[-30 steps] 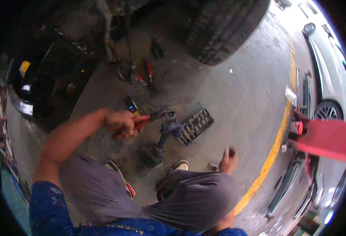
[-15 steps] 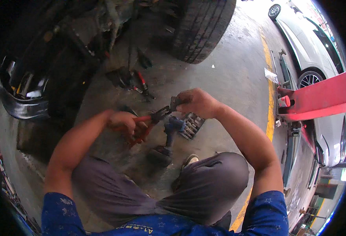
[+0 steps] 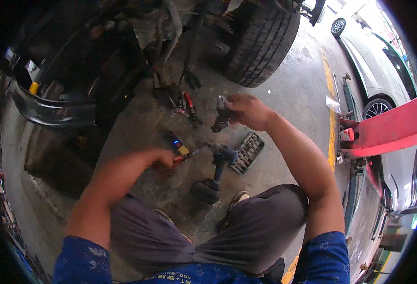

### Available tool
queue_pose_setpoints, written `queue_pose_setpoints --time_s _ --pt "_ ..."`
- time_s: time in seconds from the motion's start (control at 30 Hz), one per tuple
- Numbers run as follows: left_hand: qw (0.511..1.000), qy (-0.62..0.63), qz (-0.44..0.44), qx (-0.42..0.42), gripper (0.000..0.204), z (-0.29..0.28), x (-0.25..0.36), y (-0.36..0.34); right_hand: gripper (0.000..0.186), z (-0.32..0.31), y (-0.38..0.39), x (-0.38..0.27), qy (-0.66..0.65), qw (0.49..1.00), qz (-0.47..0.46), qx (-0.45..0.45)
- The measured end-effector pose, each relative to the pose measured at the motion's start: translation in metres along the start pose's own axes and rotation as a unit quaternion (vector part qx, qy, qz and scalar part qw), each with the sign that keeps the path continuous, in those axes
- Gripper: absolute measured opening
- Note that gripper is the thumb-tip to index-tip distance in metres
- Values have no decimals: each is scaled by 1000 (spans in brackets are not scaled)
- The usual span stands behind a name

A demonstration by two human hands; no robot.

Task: The person retrieves pliers and a hammer from a toolbox, then sits on the floor to hammer a metal car part. They then use a flashlight and an impact wrench to work on the underside of a car.

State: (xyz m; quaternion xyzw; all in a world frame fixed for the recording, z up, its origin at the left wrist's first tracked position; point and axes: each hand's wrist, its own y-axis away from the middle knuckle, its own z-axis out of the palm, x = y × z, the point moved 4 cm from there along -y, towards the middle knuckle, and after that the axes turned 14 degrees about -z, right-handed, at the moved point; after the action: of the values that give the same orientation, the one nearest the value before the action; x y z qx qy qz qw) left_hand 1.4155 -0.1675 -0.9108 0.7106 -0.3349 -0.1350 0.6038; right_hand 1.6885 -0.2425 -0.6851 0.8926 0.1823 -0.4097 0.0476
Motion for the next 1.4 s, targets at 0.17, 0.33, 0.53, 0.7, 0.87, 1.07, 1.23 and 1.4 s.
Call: queue_pose_setpoints --time_s 0.17,0.33,0.53,0.7,0.87,1.07,1.23,1.4 --pt "912 241 160 289 43 -70 8 10 23 40 -60 -22 -542 804 188 155" --pt "601 692 398 -35 28 -78 42 143 28 43 -91 -6 -601 769 176 128" --pt "587 739 296 148 26 -76 10 129 36 80 -135 -1 -616 733 147 250" --pt "509 764 278 281 21 -73 -35 113 41 98 -148 28 -438 863 145 207" --pt "482 801 233 268 26 -74 -59 121 35 165 -141 57 111 983 126 68" --pt "504 784 209 296 27 -81 -66 148 39 294 -78 111 157 918 343 121" --pt "519 771 226 292 31 -72 -73 160 40 322 -54 140 196 923 332 -6" --pt "541 763 253 247 33 -72 -106 124 34 295 -89 124 158 955 200 -149"
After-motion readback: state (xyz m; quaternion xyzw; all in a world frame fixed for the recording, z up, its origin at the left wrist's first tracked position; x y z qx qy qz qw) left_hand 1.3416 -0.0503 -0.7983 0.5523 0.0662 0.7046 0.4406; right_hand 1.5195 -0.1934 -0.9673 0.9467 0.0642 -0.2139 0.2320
